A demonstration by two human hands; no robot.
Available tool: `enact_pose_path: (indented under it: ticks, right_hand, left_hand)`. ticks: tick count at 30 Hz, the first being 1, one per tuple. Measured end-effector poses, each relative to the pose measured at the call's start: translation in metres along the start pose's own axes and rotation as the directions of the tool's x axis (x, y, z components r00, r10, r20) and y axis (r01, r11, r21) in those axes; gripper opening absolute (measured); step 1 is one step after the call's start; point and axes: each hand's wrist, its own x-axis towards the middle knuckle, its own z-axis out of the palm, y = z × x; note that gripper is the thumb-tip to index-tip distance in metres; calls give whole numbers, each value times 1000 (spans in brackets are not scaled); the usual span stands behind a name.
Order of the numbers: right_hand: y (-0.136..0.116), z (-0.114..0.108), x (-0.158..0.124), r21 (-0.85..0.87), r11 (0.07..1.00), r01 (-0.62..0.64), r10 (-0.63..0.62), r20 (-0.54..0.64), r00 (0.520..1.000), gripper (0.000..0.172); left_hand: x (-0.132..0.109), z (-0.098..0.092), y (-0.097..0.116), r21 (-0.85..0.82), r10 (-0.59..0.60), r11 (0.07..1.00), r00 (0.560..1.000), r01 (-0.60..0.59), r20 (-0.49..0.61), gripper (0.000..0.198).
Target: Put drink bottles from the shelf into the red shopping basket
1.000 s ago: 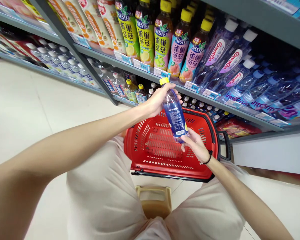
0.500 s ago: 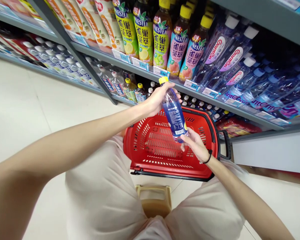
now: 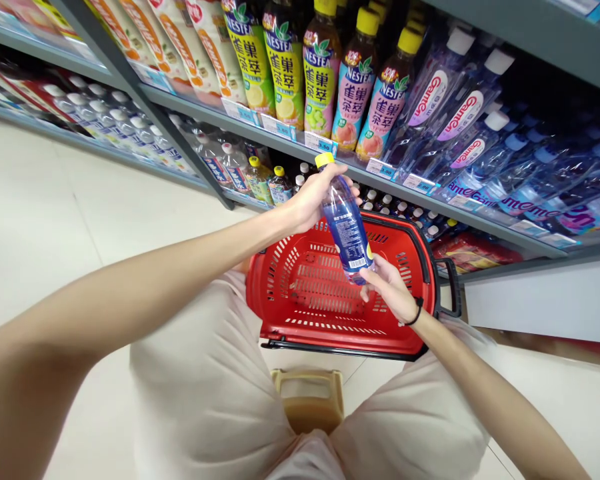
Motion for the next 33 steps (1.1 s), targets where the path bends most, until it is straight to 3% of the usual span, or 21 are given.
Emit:
enact_pose_path:
  ticks: [10, 18, 24, 33]
  right_hand:
    - [-9, -3, 0, 150, 987, -63, 62, 8, 998, 33]
    - [-19, -15, 5, 307, 940, -146, 143, 33, 989, 44]
    - [-24, -21, 3, 308, 921, -236, 213, 107, 971, 51]
    - [-22, -20, 2, 253, 951, -178, 158, 97, 983, 51]
  left_hand:
    - [2, -1, -3, 93, 51, 995, 998, -47, -45, 51]
    - [-3, 1, -1, 147, 153, 979, 987, -144, -57, 48]
    - [0, 2, -9, 123, 207, 973, 975, -196, -81, 30]
    - [-4, 4, -5, 225, 272, 947, 944, -228, -187, 51]
